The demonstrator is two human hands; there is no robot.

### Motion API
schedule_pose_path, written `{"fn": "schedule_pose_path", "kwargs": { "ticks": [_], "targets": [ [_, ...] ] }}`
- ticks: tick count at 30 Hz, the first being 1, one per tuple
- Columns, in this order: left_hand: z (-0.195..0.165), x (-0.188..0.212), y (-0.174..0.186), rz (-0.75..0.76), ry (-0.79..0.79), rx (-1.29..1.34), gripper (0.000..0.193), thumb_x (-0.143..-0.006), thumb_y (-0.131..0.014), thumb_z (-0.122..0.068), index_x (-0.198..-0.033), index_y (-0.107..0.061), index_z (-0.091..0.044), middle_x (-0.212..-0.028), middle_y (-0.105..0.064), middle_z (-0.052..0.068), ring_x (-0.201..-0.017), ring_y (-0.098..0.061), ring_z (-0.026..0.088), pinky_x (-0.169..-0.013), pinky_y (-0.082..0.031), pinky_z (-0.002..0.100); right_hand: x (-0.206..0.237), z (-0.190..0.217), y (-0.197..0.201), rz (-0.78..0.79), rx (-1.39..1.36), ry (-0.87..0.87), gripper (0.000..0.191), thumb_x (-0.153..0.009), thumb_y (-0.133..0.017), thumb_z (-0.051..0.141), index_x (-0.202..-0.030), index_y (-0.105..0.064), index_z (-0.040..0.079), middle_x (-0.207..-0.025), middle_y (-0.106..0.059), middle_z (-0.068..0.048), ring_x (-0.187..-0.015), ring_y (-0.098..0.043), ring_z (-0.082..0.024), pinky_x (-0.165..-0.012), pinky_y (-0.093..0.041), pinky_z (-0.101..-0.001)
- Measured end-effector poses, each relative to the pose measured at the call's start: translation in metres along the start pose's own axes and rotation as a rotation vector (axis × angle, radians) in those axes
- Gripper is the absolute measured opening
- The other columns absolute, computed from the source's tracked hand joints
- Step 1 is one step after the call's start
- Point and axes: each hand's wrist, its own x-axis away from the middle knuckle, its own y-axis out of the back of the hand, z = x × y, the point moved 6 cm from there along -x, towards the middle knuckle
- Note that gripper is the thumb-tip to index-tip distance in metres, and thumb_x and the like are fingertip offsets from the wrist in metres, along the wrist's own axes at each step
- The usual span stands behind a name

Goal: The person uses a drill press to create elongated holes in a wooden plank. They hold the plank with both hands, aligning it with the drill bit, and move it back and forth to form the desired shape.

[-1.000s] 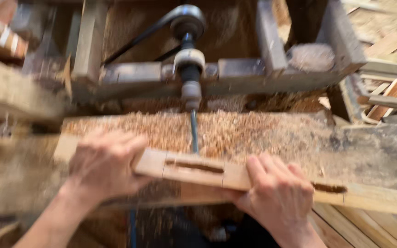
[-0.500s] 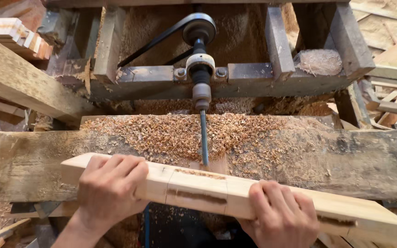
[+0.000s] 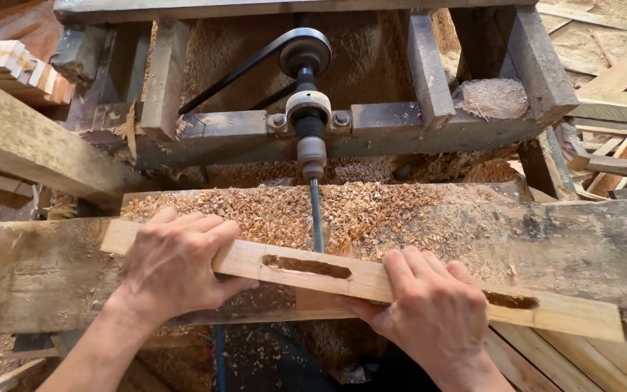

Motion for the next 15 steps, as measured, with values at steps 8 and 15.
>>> {"fn": "schedule_pose_path", "kwargs": {
  "ticks": [8, 15],
  "targets": [
    [0.001, 0.001, -0.013, 0.280, 0.073, -0.134, 0.050, -0.081, -0.073, -0.066, -0.079, -0.060, -0.018, -0.059, -0.061, -0.001, -0.047, -0.057, 0.012, -0.044, -0.049, 0.032, 0.004, 0.012, 0.023, -0.133, 0.020, 0.044, 0.066, -0.073, -0.066, 0.074, -0.081, -0.065, 0.009, -0.070, -0.066, -0.003, -0.061, -0.064, -0.017, -0.056, -0.048, -0.0345],
    [-0.011, -0.014, 0.007, -0.097, -0.073, 0.035, 0.051, -0.058, -0.087, -0.055, -0.066, -0.058, -0.014, -0.062, -0.065, 0.000, -0.055, -0.060, 0.014, -0.051, -0.051, 0.035, 0.006, 0.001, 0.016, 0.001, 0.080, -0.066, 0.073, -0.069, -0.061, 0.083, -0.082, -0.067, 0.011, -0.072, -0.068, -0.004, -0.059, -0.065, -0.018, -0.053, -0.050, -0.0349]
  ]
}}
